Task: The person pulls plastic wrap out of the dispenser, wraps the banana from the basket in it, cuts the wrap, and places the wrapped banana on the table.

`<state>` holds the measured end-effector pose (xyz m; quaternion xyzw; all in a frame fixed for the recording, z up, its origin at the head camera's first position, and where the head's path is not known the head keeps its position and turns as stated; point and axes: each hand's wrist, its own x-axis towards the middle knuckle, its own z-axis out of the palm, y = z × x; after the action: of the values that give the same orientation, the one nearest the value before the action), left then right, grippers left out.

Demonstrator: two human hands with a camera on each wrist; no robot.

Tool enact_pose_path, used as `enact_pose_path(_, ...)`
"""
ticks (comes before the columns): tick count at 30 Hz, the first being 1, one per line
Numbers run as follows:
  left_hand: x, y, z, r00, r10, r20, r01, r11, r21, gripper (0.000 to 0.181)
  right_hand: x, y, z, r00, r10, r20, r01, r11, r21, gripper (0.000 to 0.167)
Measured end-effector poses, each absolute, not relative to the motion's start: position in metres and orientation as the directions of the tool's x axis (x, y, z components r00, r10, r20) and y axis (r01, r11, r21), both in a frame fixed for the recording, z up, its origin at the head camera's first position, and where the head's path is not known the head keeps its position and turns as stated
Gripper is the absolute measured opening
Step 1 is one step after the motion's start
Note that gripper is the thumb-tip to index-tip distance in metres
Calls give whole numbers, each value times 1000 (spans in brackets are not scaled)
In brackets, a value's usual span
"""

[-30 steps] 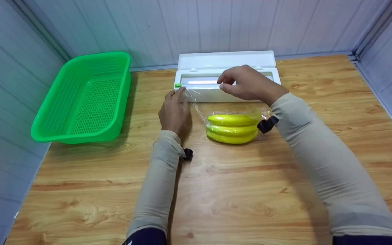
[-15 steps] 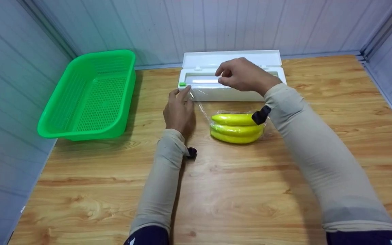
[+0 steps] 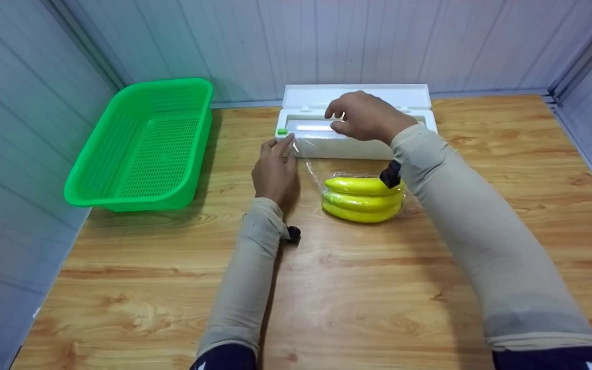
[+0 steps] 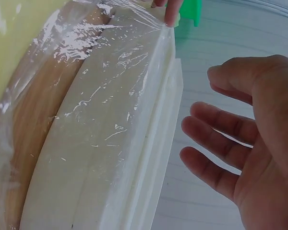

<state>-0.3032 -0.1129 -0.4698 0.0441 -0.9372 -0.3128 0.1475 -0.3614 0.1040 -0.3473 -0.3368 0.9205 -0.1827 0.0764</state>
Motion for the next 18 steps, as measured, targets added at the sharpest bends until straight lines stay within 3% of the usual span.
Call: enact_pose_path(18, -304, -109, -471, -953, -171, 250, 21, 786, 617, 43, -374, 73, -344, -682, -730, -43, -701, 669, -248, 33)
